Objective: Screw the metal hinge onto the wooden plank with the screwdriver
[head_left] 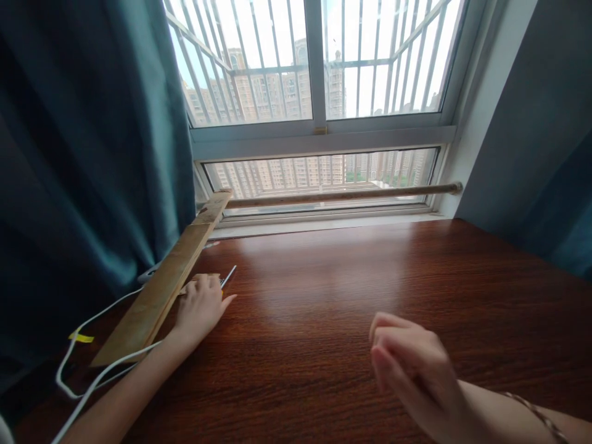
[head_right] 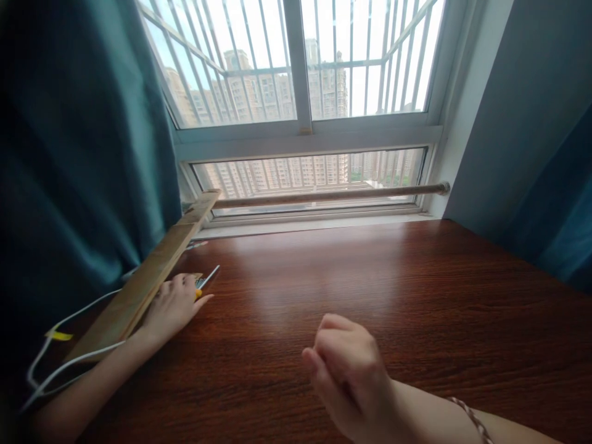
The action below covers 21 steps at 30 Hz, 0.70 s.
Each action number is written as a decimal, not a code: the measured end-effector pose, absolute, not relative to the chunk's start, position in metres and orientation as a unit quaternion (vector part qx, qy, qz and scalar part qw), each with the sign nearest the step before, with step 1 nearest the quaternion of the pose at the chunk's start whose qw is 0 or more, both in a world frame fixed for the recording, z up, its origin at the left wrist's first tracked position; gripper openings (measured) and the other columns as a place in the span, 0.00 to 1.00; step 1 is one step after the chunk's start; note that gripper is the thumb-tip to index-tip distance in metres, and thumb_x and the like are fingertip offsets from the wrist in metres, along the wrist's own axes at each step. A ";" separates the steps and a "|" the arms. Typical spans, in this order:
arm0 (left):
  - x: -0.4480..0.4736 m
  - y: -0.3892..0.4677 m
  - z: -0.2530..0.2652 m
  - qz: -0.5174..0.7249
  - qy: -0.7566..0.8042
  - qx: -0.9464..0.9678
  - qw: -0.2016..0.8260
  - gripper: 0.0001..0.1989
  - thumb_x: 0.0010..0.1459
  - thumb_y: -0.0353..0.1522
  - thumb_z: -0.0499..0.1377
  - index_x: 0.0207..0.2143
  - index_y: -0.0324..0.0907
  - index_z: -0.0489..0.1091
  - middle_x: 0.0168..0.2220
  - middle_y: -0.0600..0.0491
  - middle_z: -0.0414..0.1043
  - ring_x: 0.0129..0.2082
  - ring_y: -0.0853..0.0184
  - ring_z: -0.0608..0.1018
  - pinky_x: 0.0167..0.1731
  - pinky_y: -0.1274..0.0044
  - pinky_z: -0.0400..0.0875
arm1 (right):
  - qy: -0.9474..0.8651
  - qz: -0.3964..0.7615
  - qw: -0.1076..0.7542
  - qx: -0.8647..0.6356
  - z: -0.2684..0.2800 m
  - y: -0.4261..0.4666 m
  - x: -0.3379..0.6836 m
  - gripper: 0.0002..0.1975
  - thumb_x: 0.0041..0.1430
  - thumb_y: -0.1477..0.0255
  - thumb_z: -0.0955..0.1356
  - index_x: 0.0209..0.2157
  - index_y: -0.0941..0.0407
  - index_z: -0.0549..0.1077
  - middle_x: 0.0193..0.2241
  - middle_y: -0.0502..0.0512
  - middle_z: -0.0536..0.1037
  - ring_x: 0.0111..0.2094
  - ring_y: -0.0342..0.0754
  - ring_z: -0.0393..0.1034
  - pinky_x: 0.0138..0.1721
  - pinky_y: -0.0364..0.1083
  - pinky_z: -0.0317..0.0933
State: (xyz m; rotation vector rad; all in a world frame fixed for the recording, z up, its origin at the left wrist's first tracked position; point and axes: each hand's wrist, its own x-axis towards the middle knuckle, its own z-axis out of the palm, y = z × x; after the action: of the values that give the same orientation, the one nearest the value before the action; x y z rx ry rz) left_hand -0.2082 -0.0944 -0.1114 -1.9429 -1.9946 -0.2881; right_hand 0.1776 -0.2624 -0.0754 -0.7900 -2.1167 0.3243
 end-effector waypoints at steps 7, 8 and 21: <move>-0.086 -0.170 -0.085 -0.250 -0.283 -0.919 -0.115 0.36 0.58 0.49 0.46 0.63 0.45 0.38 0.63 0.45 0.47 0.62 0.56 0.51 0.58 0.64 0.49 | -0.896 0.013 0.408 -0.177 -0.118 -0.240 0.118 0.12 0.58 0.68 0.61 0.42 0.59 0.61 0.31 0.57 0.74 0.31 0.46 0.68 0.32 0.44 0.64; -0.074 -0.179 -0.086 -0.250 -0.224 -0.929 -0.158 0.34 0.59 0.48 0.43 0.63 0.45 0.38 0.63 0.45 0.46 0.62 0.55 0.51 0.58 0.64 0.49 | -0.889 0.005 0.425 -0.170 -0.122 -0.241 0.117 0.18 0.58 0.66 0.61 0.48 0.60 0.58 0.36 0.60 0.73 0.38 0.49 0.68 0.38 0.46 0.66; -0.041 -0.215 -0.136 -0.398 -0.085 -0.854 -0.325 0.39 0.51 0.54 0.50 0.62 0.62 0.35 0.66 0.57 0.24 0.63 0.47 0.38 0.55 0.53 0.49 | -0.878 0.063 0.426 -0.211 -0.131 -0.244 0.126 0.36 0.52 0.56 0.66 0.60 0.51 0.50 0.62 0.65 0.50 0.62 0.59 0.45 0.55 0.58 0.54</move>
State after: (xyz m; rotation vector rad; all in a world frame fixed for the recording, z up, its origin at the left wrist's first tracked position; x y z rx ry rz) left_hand -0.0409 -0.2151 -0.1363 -3.4328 -0.3406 -1.6011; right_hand 0.1255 -0.2444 -0.1306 -0.5269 -2.1944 0.1576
